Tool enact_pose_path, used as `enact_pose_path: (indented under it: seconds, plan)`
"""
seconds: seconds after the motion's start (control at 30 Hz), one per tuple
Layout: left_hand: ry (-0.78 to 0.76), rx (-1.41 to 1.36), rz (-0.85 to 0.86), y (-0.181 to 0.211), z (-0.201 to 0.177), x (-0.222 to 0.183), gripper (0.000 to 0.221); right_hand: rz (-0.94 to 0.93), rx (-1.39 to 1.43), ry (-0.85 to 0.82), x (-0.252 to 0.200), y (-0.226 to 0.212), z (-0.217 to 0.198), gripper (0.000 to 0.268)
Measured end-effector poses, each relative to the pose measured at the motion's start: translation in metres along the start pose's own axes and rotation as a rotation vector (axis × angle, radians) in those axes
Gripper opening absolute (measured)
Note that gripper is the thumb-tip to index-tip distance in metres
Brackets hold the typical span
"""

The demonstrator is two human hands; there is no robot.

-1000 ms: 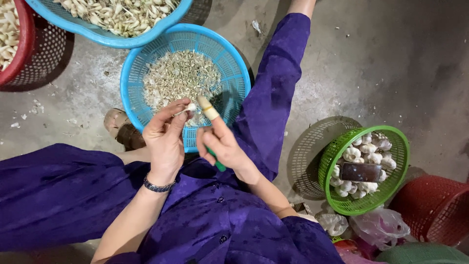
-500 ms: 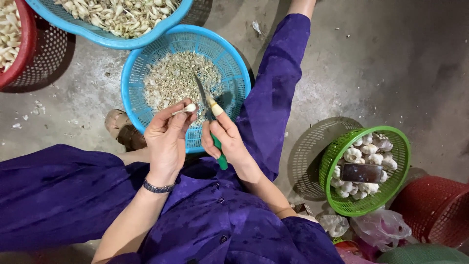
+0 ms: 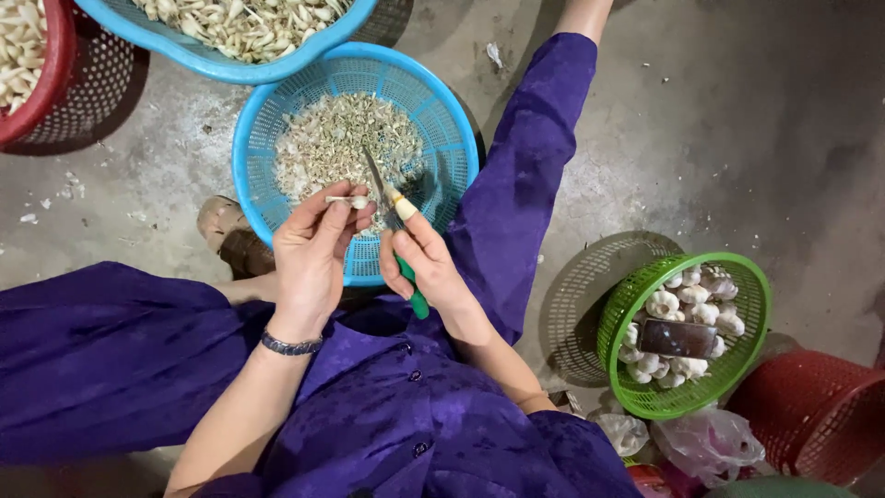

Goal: Trimming the root ends and peeling garlic cloves using a small knife

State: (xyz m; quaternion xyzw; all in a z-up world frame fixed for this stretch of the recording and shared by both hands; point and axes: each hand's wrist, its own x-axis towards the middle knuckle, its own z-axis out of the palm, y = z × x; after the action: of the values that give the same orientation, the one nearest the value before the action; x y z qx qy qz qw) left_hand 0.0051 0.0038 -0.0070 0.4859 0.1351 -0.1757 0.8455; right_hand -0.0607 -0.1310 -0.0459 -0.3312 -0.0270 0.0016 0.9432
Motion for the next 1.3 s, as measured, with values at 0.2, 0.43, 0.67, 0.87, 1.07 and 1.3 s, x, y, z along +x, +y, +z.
enact_pose_path:
  seconds: [0.2, 0.43, 0.67, 0.87, 1.07, 1.3]
  plan:
    - [-0.064, 0.316, 0.025, 0.014, -0.001, -0.002, 0.034, 0.054, -0.207, -0.114, 0.004, -0.020, 0.016, 0.061]
    - [-0.165, 0.558, 0.013, 0.038, -0.002, -0.004, 0.046, 0.086, -0.266, -0.110, -0.002, -0.014, 0.002, 0.055]
    - [-0.163, 0.387, -0.111, 0.030, -0.014, 0.001, 0.049, 0.019, -0.245, -0.032, 0.003, -0.021, -0.001, 0.051]
    - [-0.144, 0.605, -0.065, 0.038, -0.008, -0.003, 0.028, 0.095, -0.260, -0.087, 0.000, -0.021, 0.008, 0.060]
    - [-0.158, 0.658, -0.054, 0.043, -0.006, -0.001, 0.033, 0.115, -0.245, -0.109, -0.001, -0.013, -0.002, 0.055]
    - [-0.122, 0.069, -0.341, 0.042, 0.004, -0.001, 0.024, 0.092, 0.022, -0.123, -0.002, -0.009, -0.003, 0.055]
